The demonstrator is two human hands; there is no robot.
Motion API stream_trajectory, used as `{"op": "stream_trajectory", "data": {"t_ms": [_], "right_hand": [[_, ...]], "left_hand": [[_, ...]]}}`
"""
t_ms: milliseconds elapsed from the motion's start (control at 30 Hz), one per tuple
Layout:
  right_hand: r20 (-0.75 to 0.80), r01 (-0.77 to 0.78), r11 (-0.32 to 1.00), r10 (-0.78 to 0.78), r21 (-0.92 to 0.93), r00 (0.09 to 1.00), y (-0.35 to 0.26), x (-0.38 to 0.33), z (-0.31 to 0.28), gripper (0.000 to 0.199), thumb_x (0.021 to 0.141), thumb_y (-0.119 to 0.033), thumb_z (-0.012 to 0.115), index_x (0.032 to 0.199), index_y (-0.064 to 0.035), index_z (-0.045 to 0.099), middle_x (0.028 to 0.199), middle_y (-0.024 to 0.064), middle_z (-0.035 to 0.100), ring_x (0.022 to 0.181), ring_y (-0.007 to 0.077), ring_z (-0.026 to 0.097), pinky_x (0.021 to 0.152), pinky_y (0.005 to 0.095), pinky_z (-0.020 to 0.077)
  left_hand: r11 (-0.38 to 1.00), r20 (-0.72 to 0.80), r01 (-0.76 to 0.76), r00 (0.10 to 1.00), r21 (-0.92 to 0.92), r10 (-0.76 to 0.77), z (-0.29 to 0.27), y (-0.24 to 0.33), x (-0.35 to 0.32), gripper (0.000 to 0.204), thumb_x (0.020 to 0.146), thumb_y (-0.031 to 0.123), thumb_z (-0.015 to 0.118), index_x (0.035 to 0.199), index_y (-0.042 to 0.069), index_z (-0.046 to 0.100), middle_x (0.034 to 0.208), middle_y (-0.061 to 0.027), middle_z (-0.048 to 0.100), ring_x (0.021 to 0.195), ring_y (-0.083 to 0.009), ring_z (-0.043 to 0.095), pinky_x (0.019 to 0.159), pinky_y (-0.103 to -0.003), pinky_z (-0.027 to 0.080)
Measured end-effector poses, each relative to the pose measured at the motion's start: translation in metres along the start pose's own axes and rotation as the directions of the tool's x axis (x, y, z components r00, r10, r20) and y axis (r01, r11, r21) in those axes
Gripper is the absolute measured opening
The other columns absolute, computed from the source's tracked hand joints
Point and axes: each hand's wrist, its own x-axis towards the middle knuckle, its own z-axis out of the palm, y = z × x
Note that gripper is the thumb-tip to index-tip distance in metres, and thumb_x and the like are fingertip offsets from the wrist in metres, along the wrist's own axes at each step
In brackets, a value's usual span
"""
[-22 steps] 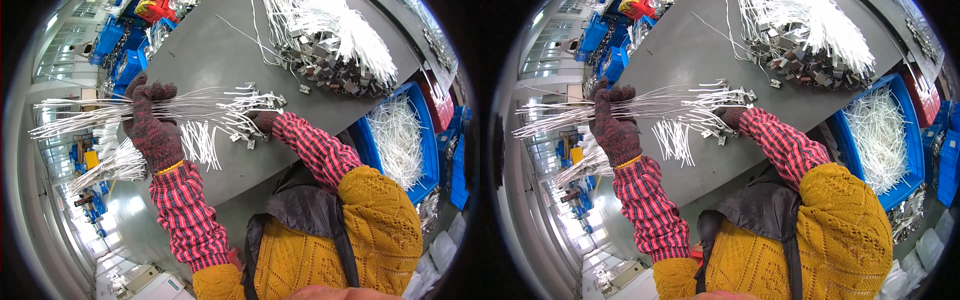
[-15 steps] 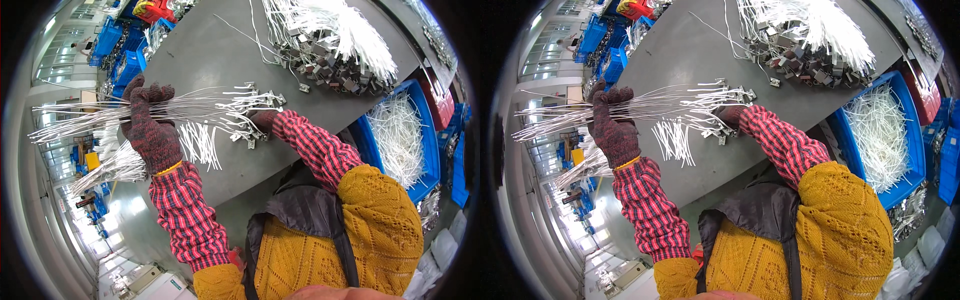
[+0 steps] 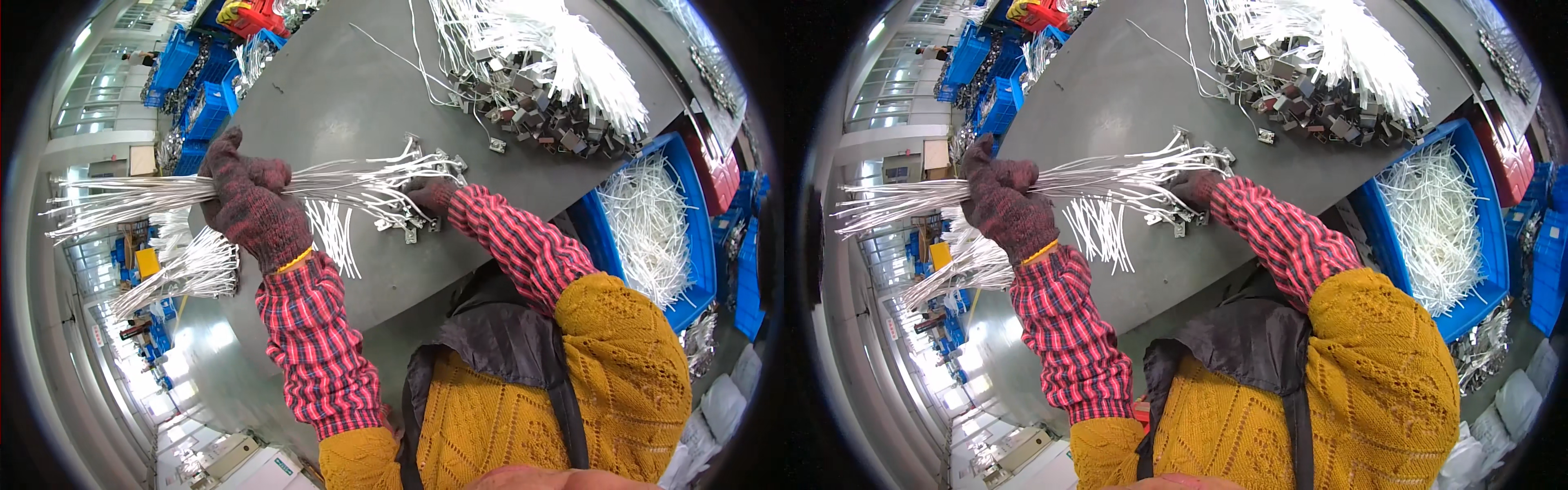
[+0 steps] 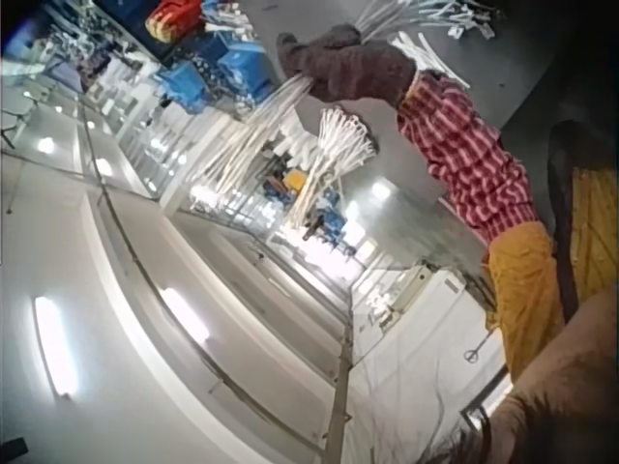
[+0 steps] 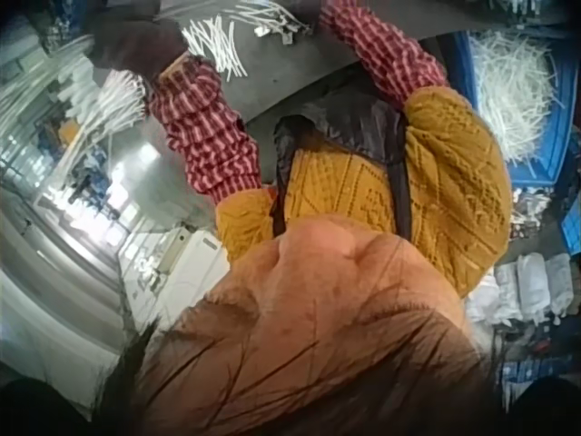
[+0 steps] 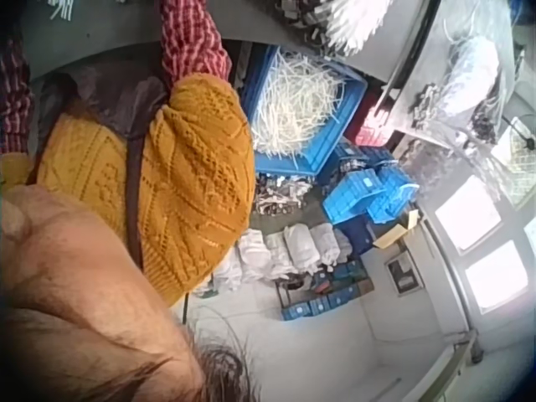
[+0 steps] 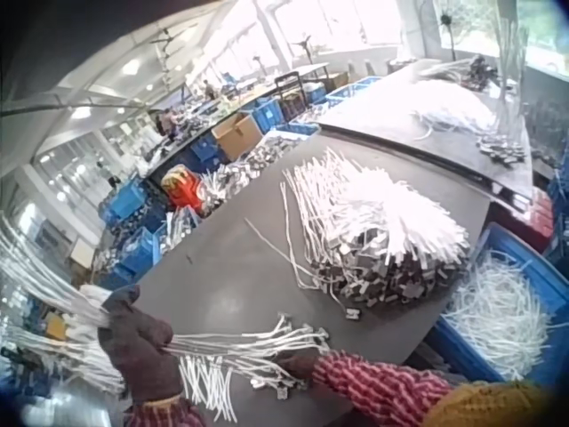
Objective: Sorting and bundling thin white electrical wires at a manual assembly station.
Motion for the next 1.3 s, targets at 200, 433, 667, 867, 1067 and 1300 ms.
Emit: {"op": "stream_trajectory", "data": {"t_ms": [200, 433, 667, 867, 1067, 1300], "right_hand": [[-0.191, 0.439, 0.783, -0.56, -0.441, 0.806, -0.006, -0.137, 0.017, 0.041, 0.096, -0.013, 0.062, 0.136, -0.0058, 0.057, 0.109, 0.0099, 0.068, 0.093, 0.0178, 0.067, 0.089, 0.0315, 0.0542], [-0.276, 0.105, 0.879, -0.256, -0.464, 0.926, -0.016, -0.179, -0.062, 0.035, 0.091, -0.011, 0.065, 0.126, -0.0076, 0.063, 0.116, 0.0113, 0.065, 0.101, 0.0255, 0.066, 0.086, 0.0362, 0.0548], [0.081, 0.141, 0.057, -0.588, -0.988, 0.805, -0.01, -0.104, -0.078, 0.049, 0.085, -0.016, 0.063, 0.132, -0.0082, 0.053, 0.134, 0.0081, 0.05, 0.124, 0.0301, 0.05, 0.097, 0.0413, 0.048], [0.133, 0.141, -0.016, -0.449, -0.99, 0.883, -0.014, -0.098, -0.06, 0.043, 0.083, -0.016, 0.062, 0.126, -0.01, 0.057, 0.124, 0.0083, 0.055, 0.118, 0.0307, 0.053, 0.097, 0.0452, 0.0469], [-0.004, 0.318, 0.686, -0.424, -0.655, 0.906, -0.103, -0.114, -0.054, 0.063, 0.088, -0.02, 0.067, 0.147, -0.0145, 0.046, 0.148, 0.0165, 0.046, 0.132, 0.0345, 0.048, 0.11, 0.0423, 0.0408], [0.083, 0.774, 0.351, -0.885, -0.527, 0.458, -0.207, -0.123, 0.029, 0.099, 0.069, -0.041, 0.085, 0.148, -0.0051, 0.037, 0.142, 0.0207, 0.051, 0.13, 0.0378, 0.05, 0.11, 0.0416, 0.0408]], "left_hand": [[0.992, 0.134, -0.081, 0.987, -0.092, 0.093, 0.003, 0.012, 0.0, 0.032, 0.091, 0.025, 0.067, 0.104, -0.004, 0.065, 0.052, 0.0015, 0.042, 0.039, -0.0087, 0.036, 0.04, -0.025, 0.028], [0.991, 0.273, 0.053, 0.962, -0.125, -0.017, 0.004, 0.009, -0.013, 0.032, 0.092, 0.032, 0.068, 0.101, 0.001, 0.067, 0.056, 0.0016, 0.045, 0.045, -0.0092, 0.041, 0.047, -0.025, 0.037], [0.998, 0.212, 0.048, 0.976, -0.038, -0.039, 0.017, 0.0, -0.025, 0.023, 0.089, 0.018, 0.071, 0.098, -0.003, 0.068, 0.066, -0.0098, 0.066, 0.05, -0.0189, 0.061, 0.053, -0.028, 0.052], [0.995, 0.116, 0.022, 0.993, -0.102, -0.01, 0.007, -0.003, -0.021, 0.022, 0.089, 0.016, 0.071, 0.097, -0.004, 0.067, 0.063, -0.0073, 0.062, 0.051, -0.0168, 0.059, 0.047, -0.028, 0.048], [0.995, 0.256, -0.064, 0.963, -0.07, 0.08, 0.004, 0.021, -0.027, 0.028, 0.092, 0.026, 0.063, 0.102, 0.0, 0.066, 0.059, 0.0001, 0.048, 0.044, -0.0064, 0.038, 0.042, -0.023, 0.031], [0.977, 0.147, 0.179, 0.976, -0.112, -0.162, 0.031, 0.004, -0.041, 0.021, 0.094, 0.017, 0.059, 0.095, -0.003, 0.067, 0.074, -0.0073, 0.061, 0.043, -0.0056, 0.041, 0.041, -0.02, 0.033]]}}
